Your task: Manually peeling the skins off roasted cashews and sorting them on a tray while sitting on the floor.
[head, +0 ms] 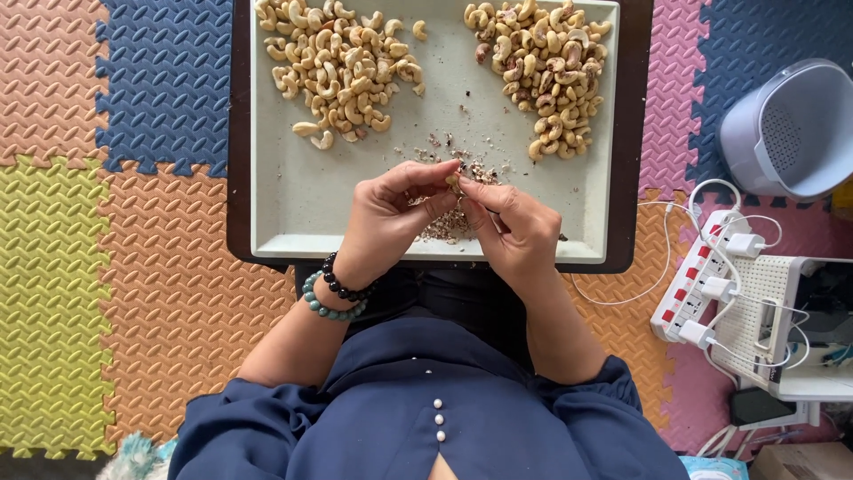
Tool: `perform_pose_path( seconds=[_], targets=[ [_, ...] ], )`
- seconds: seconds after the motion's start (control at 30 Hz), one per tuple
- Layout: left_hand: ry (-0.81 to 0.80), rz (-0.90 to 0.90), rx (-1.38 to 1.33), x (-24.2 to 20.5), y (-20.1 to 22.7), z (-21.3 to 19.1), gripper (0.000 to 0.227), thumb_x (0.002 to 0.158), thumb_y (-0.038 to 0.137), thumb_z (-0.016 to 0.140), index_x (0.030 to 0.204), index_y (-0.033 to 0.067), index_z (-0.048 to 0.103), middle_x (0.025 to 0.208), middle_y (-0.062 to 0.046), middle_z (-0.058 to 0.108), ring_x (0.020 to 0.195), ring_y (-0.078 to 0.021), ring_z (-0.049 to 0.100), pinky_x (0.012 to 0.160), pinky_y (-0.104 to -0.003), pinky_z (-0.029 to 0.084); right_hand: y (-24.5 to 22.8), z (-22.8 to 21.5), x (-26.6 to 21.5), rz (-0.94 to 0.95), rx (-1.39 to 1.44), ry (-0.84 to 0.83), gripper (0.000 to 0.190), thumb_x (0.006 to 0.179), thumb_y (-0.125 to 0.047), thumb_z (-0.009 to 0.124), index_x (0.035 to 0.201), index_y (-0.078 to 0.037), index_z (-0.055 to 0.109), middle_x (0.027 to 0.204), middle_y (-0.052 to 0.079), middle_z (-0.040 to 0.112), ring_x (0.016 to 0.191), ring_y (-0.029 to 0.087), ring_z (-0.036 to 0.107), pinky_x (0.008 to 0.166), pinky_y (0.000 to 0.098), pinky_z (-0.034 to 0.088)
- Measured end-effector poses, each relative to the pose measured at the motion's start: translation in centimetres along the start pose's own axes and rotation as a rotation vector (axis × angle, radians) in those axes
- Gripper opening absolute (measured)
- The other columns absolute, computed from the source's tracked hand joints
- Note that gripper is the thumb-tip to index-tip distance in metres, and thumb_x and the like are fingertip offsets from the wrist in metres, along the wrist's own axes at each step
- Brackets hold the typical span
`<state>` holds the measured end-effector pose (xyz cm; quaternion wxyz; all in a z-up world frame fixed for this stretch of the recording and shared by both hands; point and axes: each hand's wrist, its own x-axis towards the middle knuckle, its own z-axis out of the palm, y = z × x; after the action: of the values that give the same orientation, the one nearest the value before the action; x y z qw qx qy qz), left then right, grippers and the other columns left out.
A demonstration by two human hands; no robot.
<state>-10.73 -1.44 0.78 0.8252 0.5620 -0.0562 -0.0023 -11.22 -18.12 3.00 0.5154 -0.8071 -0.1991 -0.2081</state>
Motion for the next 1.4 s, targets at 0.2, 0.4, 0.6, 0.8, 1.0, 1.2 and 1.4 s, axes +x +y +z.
perform_pose_path(
  seconds=[0.2,0.4,0.6,0.8,1.0,1.2,1.4],
  targets=[
    [0.075,-0.133,-0.084,-0.2,0.1,0.2,0.037,0.084,-0.006,0.083,0.118,-0.0067,0.071,0.098,-0.015,0.075,0.087,-0.0141,0.073,0.080,-0.032,0.066,0.3,-0.4,0.3,-0.329,-0.371,-0.005,0.018,0.094,-0.005,0.077,0.111,-0.008,0.082,0.091,0.009,0.077,0.068,0.022,0.069,0.063,0.0331,0.057],
    [0.088,-0.197,-0.152,0.1,0.0,0.5,0.036,0.084,-0.005,0.083,0.117,-0.0086,0.070,0.097,-0.016,0.076,0.088,-0.0152,0.075,0.081,-0.032,0.066,0.5,-1.0,1.1,-0.345,-0.440,-0.022,0.017,0.097,-0.010,0.075,0.113,-0.012,0.082,0.088,0.005,0.076,0.067,0.020,0.067,0.062,0.0328,0.056],
    [0.080,-0.200,-0.223,0.0,-0.2,0.4,0.036,0.087,-0.005,0.080,0.120,-0.0079,0.068,0.108,-0.019,0.075,0.093,-0.0177,0.076,0.085,-0.033,0.066,0.0,-1.1,0.2,-0.014,-0.051,-0.021,0.017,0.097,-0.003,0.073,0.112,-0.007,0.079,0.088,0.011,0.077,0.065,0.021,0.070,0.055,0.0300,0.052],
    [0.091,-0.191,-0.204,-0.3,-0.3,0.3,0.036,0.085,-0.005,0.081,0.119,-0.0097,0.068,0.110,-0.021,0.075,0.092,-0.0179,0.076,0.083,-0.034,0.067,-0.5,-0.8,0.4,-0.016,-0.044,-0.047,0.020,0.095,-0.002,0.075,0.113,-0.008,0.080,0.084,0.012,0.076,0.054,0.019,0.061,0.048,0.0300,0.048],
    [0.074,-0.228,-0.200,-0.3,0.3,0.1,0.037,0.084,-0.005,0.082,0.118,-0.0104,0.068,0.103,-0.021,0.075,0.089,-0.0180,0.076,0.081,-0.034,0.067,0.5,-1.4,0.5,-0.466,-0.604,-0.046,0.017,0.099,-0.013,0.072,0.114,-0.015,0.080,0.091,0.003,0.073,0.065,0.017,0.061,0.062,0.0283,0.053],
    [0.074,-0.227,-0.197,-0.4,-0.1,0.0,0.038,0.083,-0.004,0.082,0.118,-0.0095,0.068,0.103,-0.019,0.075,0.090,-0.0172,0.076,0.081,-0.034,0.067,0.4,-1.4,1.4,-0.214,-0.263,-0.052,0.014,0.098,-0.004,0.074,0.110,-0.008,0.080,0.091,0.007,0.076,0.071,0.024,0.071,0.063,0.0337,0.057],
    [0.107,-0.248,-0.315,0.1,0.2,0.0,0.037,0.088,-0.004,0.077,0.123,-0.0086,0.065,0.110,-0.022,0.073,0.096,-0.0239,0.077,0.085,-0.037,0.067,0.2,-0.6,-0.2,0.031,0.074,-0.022,0.018,0.096,-0.003,0.073,0.112,-0.005,0.079,0.083,0.012,0.075,0.056,0.011,0.058,0.049,0.0262,0.046]
  ],
)
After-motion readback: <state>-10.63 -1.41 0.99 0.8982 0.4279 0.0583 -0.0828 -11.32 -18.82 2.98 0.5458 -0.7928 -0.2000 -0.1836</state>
